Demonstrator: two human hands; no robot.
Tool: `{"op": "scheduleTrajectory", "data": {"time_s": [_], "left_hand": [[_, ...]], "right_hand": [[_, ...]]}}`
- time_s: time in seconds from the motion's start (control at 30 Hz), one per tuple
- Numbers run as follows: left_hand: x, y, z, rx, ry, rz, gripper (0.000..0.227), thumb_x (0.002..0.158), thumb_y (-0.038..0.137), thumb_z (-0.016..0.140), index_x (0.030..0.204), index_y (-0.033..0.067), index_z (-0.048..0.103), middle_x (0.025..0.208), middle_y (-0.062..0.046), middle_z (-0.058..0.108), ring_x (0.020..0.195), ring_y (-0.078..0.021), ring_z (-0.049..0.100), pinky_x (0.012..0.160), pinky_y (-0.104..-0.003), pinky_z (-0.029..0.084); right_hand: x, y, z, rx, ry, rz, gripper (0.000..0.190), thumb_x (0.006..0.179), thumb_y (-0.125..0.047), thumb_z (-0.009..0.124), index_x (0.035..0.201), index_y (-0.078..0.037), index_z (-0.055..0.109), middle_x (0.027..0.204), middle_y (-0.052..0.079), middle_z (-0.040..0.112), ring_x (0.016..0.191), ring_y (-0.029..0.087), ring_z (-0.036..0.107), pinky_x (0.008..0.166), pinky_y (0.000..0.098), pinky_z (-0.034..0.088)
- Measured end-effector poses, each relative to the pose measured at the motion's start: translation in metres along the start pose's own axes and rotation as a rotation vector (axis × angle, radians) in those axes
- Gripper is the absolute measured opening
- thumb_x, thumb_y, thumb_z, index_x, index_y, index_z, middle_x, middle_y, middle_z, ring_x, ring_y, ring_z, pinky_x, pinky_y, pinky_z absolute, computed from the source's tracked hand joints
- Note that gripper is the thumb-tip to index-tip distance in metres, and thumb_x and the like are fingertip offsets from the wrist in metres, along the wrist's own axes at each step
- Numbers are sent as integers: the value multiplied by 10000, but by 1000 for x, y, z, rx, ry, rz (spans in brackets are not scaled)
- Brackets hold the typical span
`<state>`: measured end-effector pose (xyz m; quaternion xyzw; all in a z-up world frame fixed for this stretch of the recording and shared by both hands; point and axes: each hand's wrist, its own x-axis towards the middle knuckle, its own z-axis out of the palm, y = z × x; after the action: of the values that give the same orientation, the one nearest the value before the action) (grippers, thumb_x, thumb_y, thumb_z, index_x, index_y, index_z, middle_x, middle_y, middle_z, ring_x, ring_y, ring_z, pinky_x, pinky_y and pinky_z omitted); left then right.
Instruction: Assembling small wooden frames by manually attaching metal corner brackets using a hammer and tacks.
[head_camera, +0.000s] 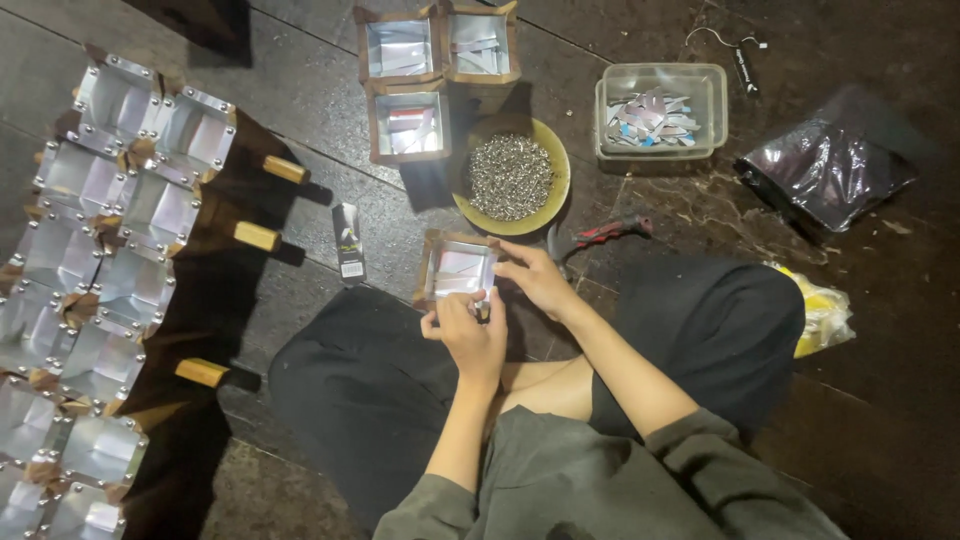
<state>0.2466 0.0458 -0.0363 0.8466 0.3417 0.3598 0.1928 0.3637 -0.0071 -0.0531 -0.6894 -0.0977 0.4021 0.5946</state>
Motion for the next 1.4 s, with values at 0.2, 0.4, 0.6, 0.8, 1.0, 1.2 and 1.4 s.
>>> {"op": "scheduleTrajectory", "data": {"time_s": [0.2,0.4,0.6,0.8,1.0,1.2,1.4], "left_hand": [[-2,-4,0,-21,-12,25,347,889,177,797,817,172,457,779,33,585,711,-176,541,946,-423,252],[-2,-3,-1,-28,-28,27,346,909,185,786,826,165,451,790,23,590,737,-184,554,953,-435,243],[-7,-10,7,8,-16,40,353,904,202,784,819,167,443,762,22,547,724,-184,526,949,-445,234],[-5,-12,10,24,6,52,332,883,212,787,831,166,462,736,12,516,706,-188,528,936,-442,243],[-7,-14,16,30,58,66,280,866,230,764,843,161,493,738,10,521,719,-196,531,914,-452,272],[-12,-18,22,12,14,55,142,894,231,668,909,98,621,859,-42,584,844,-232,506,988,-469,262],[-10,-18,27,117,66,79,238,872,293,710,864,171,507,788,13,508,786,-171,529,908,-440,275]], "right_hand": [[1,35,1,110,-44,-178,560,900,-213,780,1424,-106,612,1306,157,675,1224,201,586,1062,409,487],[5,35,-2,130,-65,-209,584,905,-216,785,1447,-103,600,1238,108,641,1170,166,579,1060,381,491],[8,41,-4,4,-71,-216,597,931,-252,751,1476,-89,570,1243,129,625,1194,188,581,1048,379,493],[-34,-4,-57,-518,154,-417,460,910,-164,768,1348,-66,669,1205,178,631,1149,331,634,977,430,539],[-139,-5,-209,-634,906,-530,277,957,-14,737,1232,-19,708,1127,203,596,1072,371,646,896,413,551],[-246,70,-345,-161,1001,50,299,1074,-274,500,1270,-120,665,1251,1,662,1140,148,581,982,357,427],[-295,113,-399,-227,1019,-13,261,1072,-235,530,1246,-99,669,1226,15,665,1116,153,586,974,353,439]]}}
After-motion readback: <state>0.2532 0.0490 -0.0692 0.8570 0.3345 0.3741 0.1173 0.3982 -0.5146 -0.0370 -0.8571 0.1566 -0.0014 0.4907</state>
